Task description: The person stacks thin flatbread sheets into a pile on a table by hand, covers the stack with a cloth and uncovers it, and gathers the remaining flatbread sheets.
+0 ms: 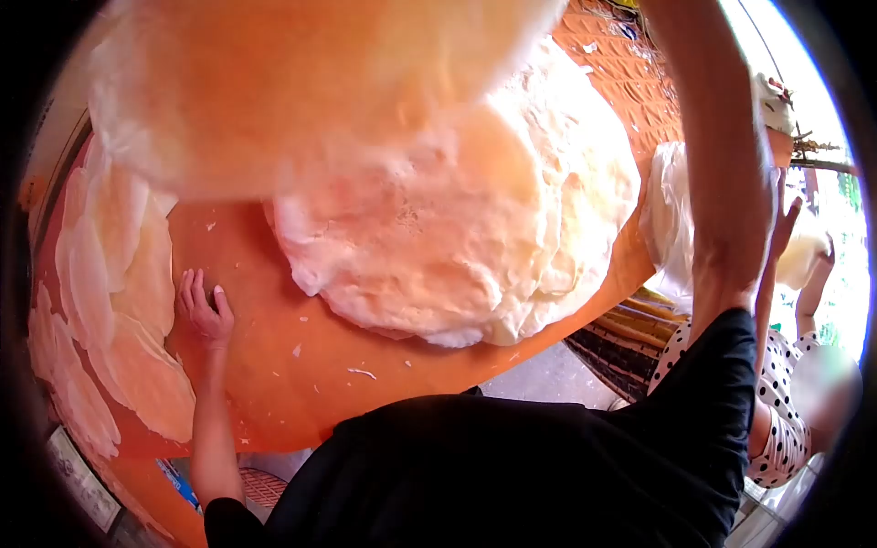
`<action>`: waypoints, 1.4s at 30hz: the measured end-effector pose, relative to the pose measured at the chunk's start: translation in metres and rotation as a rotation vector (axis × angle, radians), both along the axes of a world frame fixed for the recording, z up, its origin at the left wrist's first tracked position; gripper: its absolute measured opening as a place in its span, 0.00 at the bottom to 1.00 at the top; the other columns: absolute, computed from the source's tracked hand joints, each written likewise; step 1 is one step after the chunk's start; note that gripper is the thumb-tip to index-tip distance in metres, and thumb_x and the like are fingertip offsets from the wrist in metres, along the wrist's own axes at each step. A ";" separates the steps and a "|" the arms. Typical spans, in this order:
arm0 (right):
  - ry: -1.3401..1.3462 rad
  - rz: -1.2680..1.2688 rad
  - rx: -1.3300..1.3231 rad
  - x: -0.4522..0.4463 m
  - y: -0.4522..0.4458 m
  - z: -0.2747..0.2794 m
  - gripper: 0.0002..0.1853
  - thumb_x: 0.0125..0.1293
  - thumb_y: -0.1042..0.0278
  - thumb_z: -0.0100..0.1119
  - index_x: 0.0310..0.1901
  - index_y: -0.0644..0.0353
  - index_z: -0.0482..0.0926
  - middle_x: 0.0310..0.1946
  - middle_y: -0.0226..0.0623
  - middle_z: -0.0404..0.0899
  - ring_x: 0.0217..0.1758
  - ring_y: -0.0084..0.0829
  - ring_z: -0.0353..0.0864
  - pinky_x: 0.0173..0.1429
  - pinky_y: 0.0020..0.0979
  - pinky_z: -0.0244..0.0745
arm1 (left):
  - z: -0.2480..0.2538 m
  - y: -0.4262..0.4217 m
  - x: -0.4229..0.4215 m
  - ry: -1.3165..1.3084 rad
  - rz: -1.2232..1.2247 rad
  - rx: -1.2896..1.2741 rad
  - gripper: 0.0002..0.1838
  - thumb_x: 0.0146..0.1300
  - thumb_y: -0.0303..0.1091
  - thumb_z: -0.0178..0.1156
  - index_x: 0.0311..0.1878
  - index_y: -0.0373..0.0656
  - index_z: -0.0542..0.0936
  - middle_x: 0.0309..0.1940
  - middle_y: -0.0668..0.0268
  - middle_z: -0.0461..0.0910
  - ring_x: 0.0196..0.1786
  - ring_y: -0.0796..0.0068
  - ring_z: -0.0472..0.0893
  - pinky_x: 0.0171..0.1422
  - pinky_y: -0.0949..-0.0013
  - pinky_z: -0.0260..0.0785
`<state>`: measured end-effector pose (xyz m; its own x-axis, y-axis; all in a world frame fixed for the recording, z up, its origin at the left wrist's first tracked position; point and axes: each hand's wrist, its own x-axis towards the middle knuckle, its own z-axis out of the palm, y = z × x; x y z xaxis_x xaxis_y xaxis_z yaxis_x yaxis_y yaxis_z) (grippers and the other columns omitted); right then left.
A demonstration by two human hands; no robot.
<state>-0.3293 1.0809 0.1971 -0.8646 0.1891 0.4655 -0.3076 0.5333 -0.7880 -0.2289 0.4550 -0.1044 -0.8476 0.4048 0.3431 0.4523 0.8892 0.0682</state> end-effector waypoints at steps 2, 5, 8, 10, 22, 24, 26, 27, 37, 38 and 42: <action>-0.165 -0.055 -0.092 0.037 0.009 -0.052 0.16 0.66 0.62 0.67 0.50 0.63 0.84 0.43 0.35 0.83 0.42 0.23 0.81 0.46 0.28 0.78 | 0.004 0.003 0.003 -0.010 0.001 0.018 0.22 0.67 0.34 0.57 0.60 0.33 0.76 0.64 0.49 0.74 0.68 0.48 0.72 0.71 0.48 0.63; -0.502 -0.174 -0.184 0.088 0.003 -0.148 0.15 0.61 0.59 0.73 0.42 0.62 0.86 0.29 0.33 0.86 0.26 0.25 0.83 0.32 0.27 0.78 | -0.001 -0.001 0.002 -0.007 0.017 0.015 0.23 0.64 0.36 0.58 0.59 0.34 0.77 0.63 0.50 0.74 0.68 0.48 0.71 0.71 0.48 0.64; -0.637 -0.298 -0.190 0.111 0.003 -0.196 0.17 0.59 0.57 0.76 0.36 0.64 0.84 0.24 0.30 0.81 0.23 0.24 0.81 0.28 0.27 0.76 | -0.005 -0.004 -0.003 0.010 -0.018 0.028 0.22 0.66 0.37 0.57 0.60 0.33 0.77 0.62 0.49 0.74 0.68 0.48 0.71 0.72 0.50 0.62; -0.477 -0.164 -0.171 0.105 -0.005 -0.190 0.15 0.60 0.59 0.74 0.33 0.63 0.83 0.24 0.31 0.82 0.24 0.23 0.81 0.29 0.26 0.76 | -0.004 -0.005 0.000 0.012 -0.011 0.026 0.22 0.66 0.37 0.57 0.59 0.33 0.77 0.62 0.49 0.74 0.67 0.47 0.71 0.72 0.50 0.63; -0.120 0.281 -0.367 0.151 -0.224 0.064 0.15 0.66 0.62 0.66 0.48 0.63 0.82 0.41 0.36 0.84 0.44 0.25 0.81 0.52 0.28 0.76 | -0.008 0.019 0.031 -0.442 0.163 0.876 0.16 0.71 0.38 0.59 0.55 0.37 0.80 0.49 0.59 0.82 0.53 0.64 0.80 0.56 0.63 0.74; -0.162 0.216 -0.450 0.167 -0.223 0.057 0.16 0.67 0.63 0.64 0.51 0.64 0.82 0.44 0.37 0.84 0.48 0.25 0.82 0.56 0.28 0.76 | 0.017 0.051 0.063 -0.885 -0.003 1.532 0.17 0.76 0.40 0.53 0.59 0.38 0.77 0.50 0.65 0.79 0.53 0.72 0.77 0.56 0.69 0.72; -0.231 0.047 -0.460 0.192 -0.180 0.006 0.13 0.66 0.66 0.63 0.49 0.59 0.85 0.45 0.39 0.85 0.49 0.24 0.82 0.55 0.29 0.76 | 0.014 0.067 0.087 -1.199 -0.078 2.035 0.18 0.78 0.41 0.47 0.61 0.39 0.74 0.54 0.66 0.77 0.54 0.73 0.76 0.55 0.73 0.73; -0.294 -0.058 -0.421 0.204 -0.148 -0.028 0.14 0.65 0.61 0.69 0.43 0.64 0.85 0.32 0.29 0.84 0.33 0.21 0.83 0.37 0.24 0.77 | -0.026 0.068 0.085 -1.234 -0.183 2.081 0.19 0.78 0.41 0.46 0.62 0.40 0.74 0.55 0.66 0.77 0.55 0.71 0.76 0.57 0.72 0.73; -0.438 0.092 0.364 0.294 -0.318 -0.159 0.36 0.50 0.55 0.80 0.60 0.60 0.78 0.53 0.52 0.81 0.57 0.48 0.81 0.59 0.42 0.77 | 0.079 0.117 0.131 -1.505 -0.195 1.981 0.37 0.76 0.61 0.43 0.77 0.45 0.58 0.72 0.60 0.65 0.72 0.61 0.69 0.75 0.53 0.62; -0.413 0.115 0.342 0.297 -0.338 -0.159 0.35 0.49 0.56 0.79 0.59 0.59 0.79 0.50 0.51 0.82 0.55 0.48 0.82 0.57 0.43 0.77 | 0.078 0.118 0.131 -1.505 -0.228 1.957 0.36 0.76 0.60 0.45 0.76 0.45 0.59 0.71 0.59 0.66 0.72 0.62 0.69 0.74 0.54 0.63; -0.392 0.099 0.239 0.292 -0.353 -0.166 0.30 0.47 0.61 0.79 0.53 0.59 0.83 0.45 0.48 0.84 0.48 0.48 0.84 0.53 0.42 0.79 | 0.077 0.122 0.130 -1.537 -0.229 1.952 0.29 0.76 0.56 0.49 0.69 0.45 0.67 0.64 0.60 0.74 0.66 0.64 0.75 0.70 0.57 0.70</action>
<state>-0.0376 0.7276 0.0315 -0.9924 0.0238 0.1210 -0.0703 0.6969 -0.7137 -0.0989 0.5775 -0.0278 -0.7563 0.6080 -0.2417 -0.6189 -0.5449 0.5658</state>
